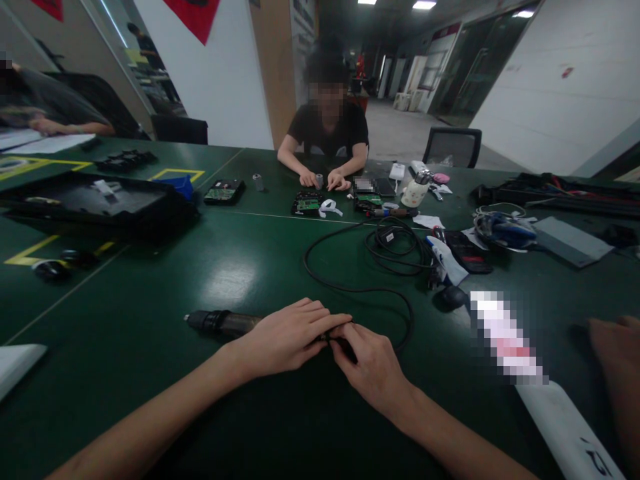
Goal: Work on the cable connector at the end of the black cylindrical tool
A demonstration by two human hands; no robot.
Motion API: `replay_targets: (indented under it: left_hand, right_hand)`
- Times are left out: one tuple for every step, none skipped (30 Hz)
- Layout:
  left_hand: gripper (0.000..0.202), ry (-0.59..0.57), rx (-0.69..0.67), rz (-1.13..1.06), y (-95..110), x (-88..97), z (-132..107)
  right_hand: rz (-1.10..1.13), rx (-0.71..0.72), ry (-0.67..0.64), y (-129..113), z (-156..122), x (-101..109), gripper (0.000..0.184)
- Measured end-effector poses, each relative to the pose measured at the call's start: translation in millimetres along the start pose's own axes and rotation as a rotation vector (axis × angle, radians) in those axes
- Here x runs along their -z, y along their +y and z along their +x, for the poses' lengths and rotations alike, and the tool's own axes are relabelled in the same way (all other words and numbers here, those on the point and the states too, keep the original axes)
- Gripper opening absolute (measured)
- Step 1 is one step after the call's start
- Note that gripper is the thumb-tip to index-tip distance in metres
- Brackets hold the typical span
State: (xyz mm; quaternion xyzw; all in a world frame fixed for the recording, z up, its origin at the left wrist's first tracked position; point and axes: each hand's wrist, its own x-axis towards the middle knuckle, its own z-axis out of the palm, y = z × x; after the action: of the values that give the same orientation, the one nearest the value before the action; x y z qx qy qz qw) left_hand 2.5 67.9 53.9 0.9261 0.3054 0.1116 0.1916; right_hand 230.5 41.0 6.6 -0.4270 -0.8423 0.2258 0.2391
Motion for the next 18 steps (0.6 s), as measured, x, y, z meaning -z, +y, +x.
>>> replay_targets:
  left_hand:
    - [0.061,0.002,0.002,0.002,0.0,0.2,-0.1]
    - [0.062,0.003,0.0,-0.001,0.2,0.6,-0.2]
    - [0.064,0.001,-0.006,-0.01,0.5,1.1,-0.3]
    - [0.065,-0.002,-0.014,-0.021,0.7,1.6,-0.4]
    - [0.066,-0.006,-0.019,-0.03,0.9,1.8,-0.4]
    - [0.066,-0.009,-0.018,-0.036,0.9,1.9,-0.4]
    - [0.064,-0.008,-0.012,-0.034,0.7,1.6,-0.4]
    - [0.062,-0.006,-0.005,-0.026,0.4,1.1,-0.3]
    - [0.06,-0.003,0.004,-0.016,0.1,0.6,-0.3]
    - [0.059,0.0,0.009,-0.008,-0.2,0.2,-0.3]
    - [0.06,0.003,0.009,-0.005,-0.4,0.0,-0.4]
    - [0.062,0.006,0.006,-0.01,-0.4,0.2,-0.6]
    - [0.064,0.007,-0.001,-0.021,-0.4,0.5,-0.7]
    - [0.066,0.005,-0.007,-0.034,-0.3,0.9,-0.9]
    - [0.066,0.005,-0.013,-0.043,-0.2,1.3,-0.9]
    - [0.065,0.004,-0.014,-0.044,-0.2,1.5,-0.9]
    - [0.062,0.005,-0.009,-0.036,-0.3,1.4,-0.8]
    - [0.058,0.007,-0.004,-0.023,-0.4,1.2,-0.7]
  right_hand:
    - [-0.002,-0.002,0.0,0.0,0.0,-0.2,0.005]
    - [-0.002,-0.002,0.001,-0.1,0.0,-0.3,0.006]
    - [0.001,0.001,0.002,-0.1,0.0,-0.3,0.006]
    - [0.004,0.004,0.003,-0.2,-0.1,-0.2,0.007]
    - [0.006,0.008,0.004,-0.2,-0.1,-0.1,0.008]
    - [0.005,0.011,0.005,-0.3,-0.2,0.2,0.008]
    - [0.002,0.012,0.003,-0.3,-0.2,0.5,0.008]
    - [-0.005,0.01,0.002,-0.4,-0.2,0.8,0.008]
    - [-0.012,0.006,0.001,-0.5,-0.2,1.1,0.008]
    - [-0.019,0.002,-0.001,-0.6,-0.1,1.4,0.007]
    - [-0.024,-0.002,0.001,-0.8,-0.1,1.6,0.007]
    - [-0.027,-0.003,0.004,-0.9,0.0,1.8,0.007]
    - [-0.026,0.0,0.007,-1.0,0.1,1.9,0.007]
    - [-0.021,0.005,0.01,-1.2,0.2,2.0,0.009]
    - [-0.017,0.01,0.013,-1.3,0.3,1.9,0.01]
    - [-0.015,0.014,0.015,-1.3,0.4,1.8,0.01]
    - [-0.016,0.015,0.015,-1.3,0.4,1.6,0.01]
    - [-0.021,0.015,0.014,-1.2,0.3,1.3,0.01]
